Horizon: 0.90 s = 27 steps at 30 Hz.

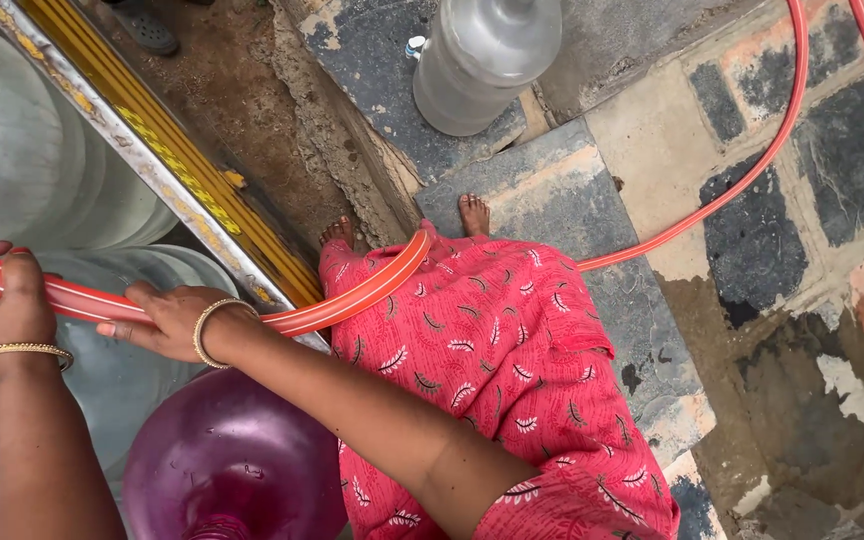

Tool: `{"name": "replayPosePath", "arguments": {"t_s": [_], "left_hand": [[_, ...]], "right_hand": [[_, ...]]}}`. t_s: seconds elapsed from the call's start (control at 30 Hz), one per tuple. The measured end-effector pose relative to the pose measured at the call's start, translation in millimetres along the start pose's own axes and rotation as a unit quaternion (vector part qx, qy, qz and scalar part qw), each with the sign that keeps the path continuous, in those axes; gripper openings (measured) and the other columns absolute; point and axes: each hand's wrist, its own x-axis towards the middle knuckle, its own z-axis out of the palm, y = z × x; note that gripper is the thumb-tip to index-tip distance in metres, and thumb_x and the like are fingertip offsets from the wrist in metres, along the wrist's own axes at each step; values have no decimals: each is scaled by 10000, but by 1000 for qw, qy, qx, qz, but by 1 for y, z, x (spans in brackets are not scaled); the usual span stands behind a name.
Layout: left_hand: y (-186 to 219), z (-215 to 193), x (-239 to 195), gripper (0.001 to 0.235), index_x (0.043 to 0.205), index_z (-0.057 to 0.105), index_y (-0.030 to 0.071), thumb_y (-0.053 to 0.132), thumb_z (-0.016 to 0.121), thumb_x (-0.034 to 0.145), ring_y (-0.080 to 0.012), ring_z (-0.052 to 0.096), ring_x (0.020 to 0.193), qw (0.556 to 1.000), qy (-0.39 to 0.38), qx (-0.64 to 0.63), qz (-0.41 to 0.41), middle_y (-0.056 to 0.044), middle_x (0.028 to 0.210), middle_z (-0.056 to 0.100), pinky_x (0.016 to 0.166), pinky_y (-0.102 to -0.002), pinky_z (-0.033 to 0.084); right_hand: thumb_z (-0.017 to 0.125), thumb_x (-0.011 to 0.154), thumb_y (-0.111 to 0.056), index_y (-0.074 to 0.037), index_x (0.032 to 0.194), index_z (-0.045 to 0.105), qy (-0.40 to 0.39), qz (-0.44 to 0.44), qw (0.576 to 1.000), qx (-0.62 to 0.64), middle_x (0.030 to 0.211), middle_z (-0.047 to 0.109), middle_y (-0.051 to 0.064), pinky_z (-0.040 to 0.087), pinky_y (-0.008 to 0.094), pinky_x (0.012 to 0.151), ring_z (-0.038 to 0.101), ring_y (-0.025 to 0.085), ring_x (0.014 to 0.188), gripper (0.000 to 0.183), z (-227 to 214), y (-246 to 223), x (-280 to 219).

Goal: Filling large plastic water jugs on the back of a truck using a hose.

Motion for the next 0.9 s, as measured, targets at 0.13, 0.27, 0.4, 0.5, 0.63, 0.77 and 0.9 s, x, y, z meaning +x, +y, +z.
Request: {"name": "replayPosePath", "arguments": {"t_s": [0.13,0.27,0.4,0.5,0.63,0.77,0.9], "left_hand": [[-7,-3,0,244,1244,564,-17,-10,519,1004,-216,725,839,998,-8,-14,-54,-113,1049,675,850,-346,645],[-20,-8,2,249,1263,557,-26,-23,501,1020,-230,727,854,999,-14,-13,-31,-128,1059,679,827,-329,633],[-28,-9,4,205,1230,570,-12,-23,536,1027,-200,691,830,999,4,-11,-40,-107,1000,649,825,-333,613],[-3,-3,-1,263,1232,578,-11,-58,522,979,-201,692,845,999,10,-29,-34,-106,988,652,829,-331,617],[51,8,-4,208,1143,612,20,-54,602,948,-125,614,849,998,36,-15,-44,-41,954,622,803,-263,539],[40,4,-1,160,1082,608,1,-87,609,948,-126,627,801,999,43,-21,13,-56,944,631,764,-250,527],[60,12,-1,237,1118,632,13,-41,662,889,-90,581,783,995,72,-71,-6,-6,917,594,727,-242,502]], "right_hand": [[402,946,-717,-81,1195,581,19,1,999,-26,870,774,197,580,508,822,759,370,877,706,3,1,-7],[566,1046,-595,-73,1111,621,295,-123,940,121,1011,721,125,583,429,909,720,303,973,529,-13,7,-56],[679,1015,-240,-59,1147,669,181,-86,942,269,1006,687,20,564,271,784,665,106,871,224,-76,22,-170],[685,998,-144,-56,1058,701,102,-3,959,263,852,674,-28,479,221,620,575,27,706,108,-111,50,-263],[712,930,-142,-77,955,755,83,202,963,156,623,537,-64,344,230,471,432,14,532,81,-144,96,-364],[718,941,-130,-57,927,770,132,236,946,177,625,515,-77,339,228,491,396,15,554,91,-120,157,-412],[714,931,-115,-34,958,761,169,167,953,188,663,556,-68,380,207,521,441,6,585,97,-120,125,-351]]}}
